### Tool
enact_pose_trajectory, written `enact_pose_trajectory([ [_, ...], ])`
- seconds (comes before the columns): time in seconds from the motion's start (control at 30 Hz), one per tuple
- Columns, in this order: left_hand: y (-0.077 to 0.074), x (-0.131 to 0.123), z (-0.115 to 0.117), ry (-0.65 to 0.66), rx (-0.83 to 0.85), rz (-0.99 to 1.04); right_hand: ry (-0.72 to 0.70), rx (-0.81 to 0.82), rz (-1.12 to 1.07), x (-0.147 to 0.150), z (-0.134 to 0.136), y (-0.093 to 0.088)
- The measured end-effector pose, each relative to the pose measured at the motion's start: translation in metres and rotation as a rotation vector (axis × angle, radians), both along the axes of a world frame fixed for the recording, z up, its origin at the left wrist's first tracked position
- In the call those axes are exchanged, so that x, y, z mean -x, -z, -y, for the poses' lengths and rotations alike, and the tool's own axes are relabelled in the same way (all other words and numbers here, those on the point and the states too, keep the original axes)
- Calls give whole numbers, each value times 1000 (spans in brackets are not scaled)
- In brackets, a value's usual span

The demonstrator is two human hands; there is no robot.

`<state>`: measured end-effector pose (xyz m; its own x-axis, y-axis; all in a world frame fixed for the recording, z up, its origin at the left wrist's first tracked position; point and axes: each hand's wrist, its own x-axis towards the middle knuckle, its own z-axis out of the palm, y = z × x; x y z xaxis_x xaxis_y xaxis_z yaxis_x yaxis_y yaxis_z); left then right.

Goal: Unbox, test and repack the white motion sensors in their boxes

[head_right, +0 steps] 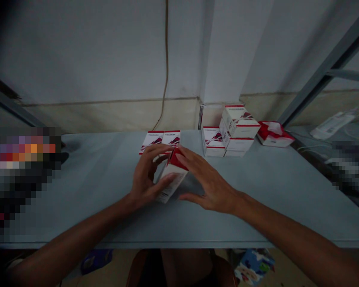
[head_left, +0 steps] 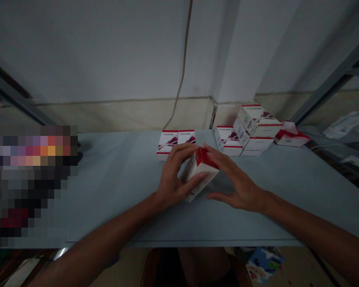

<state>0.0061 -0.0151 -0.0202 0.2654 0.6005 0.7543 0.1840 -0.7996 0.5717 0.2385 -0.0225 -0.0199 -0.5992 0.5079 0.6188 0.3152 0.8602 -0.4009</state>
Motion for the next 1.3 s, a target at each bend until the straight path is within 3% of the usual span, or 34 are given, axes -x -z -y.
enact_pose_trajectory([
  [0.07, 1, -1, 2, 98, 162, 85, -9, 29, -44, -1, -3, 3],
  [0.17, 0, -1, 3, 151, 275, 34, -36, 125, -133, -3, -8, 6],
  [0.3, -5, 1, 2, 123, 299, -123, 69, 230, -202, -2, -11, 11],
  [0.4, -8, 2, 2, 115, 197, -263, 133, 262, -240, 2, -9, 14],
  [0.5, -13, 6, -2, 14, 85, -264, 178, 319, -331, 4, -7, 14],
  [0.57, -21, 16, -12, -78, 71, -146, 219, 350, -373, 2, -6, 12],
  [0.7, -40, 65, -54, -359, 158, 265, 295, 268, -298, -7, -10, 5],
  [0.77, -42, 97, -79, -435, 255, 353, 287, 219, -224, -10, -11, 3],
  [0.9, -23, 146, -112, -533, 630, 258, 191, 115, -107, -10, -10, 3],
  [1.0, -2, 150, -120, -522, 720, 116, 116, 29, -28, -8, -8, 6],
  [1.1, 8, 139, -123, -538, 696, -72, 103, -45, 11, -9, -9, 7],
  [1.23, 8, 122, -121, -605, 544, -264, 134, -77, 4, -12, -14, 7],
  [1.3, 6, 115, -118, -569, 462, -369, 150, -66, 11, -13, -16, 8],
])
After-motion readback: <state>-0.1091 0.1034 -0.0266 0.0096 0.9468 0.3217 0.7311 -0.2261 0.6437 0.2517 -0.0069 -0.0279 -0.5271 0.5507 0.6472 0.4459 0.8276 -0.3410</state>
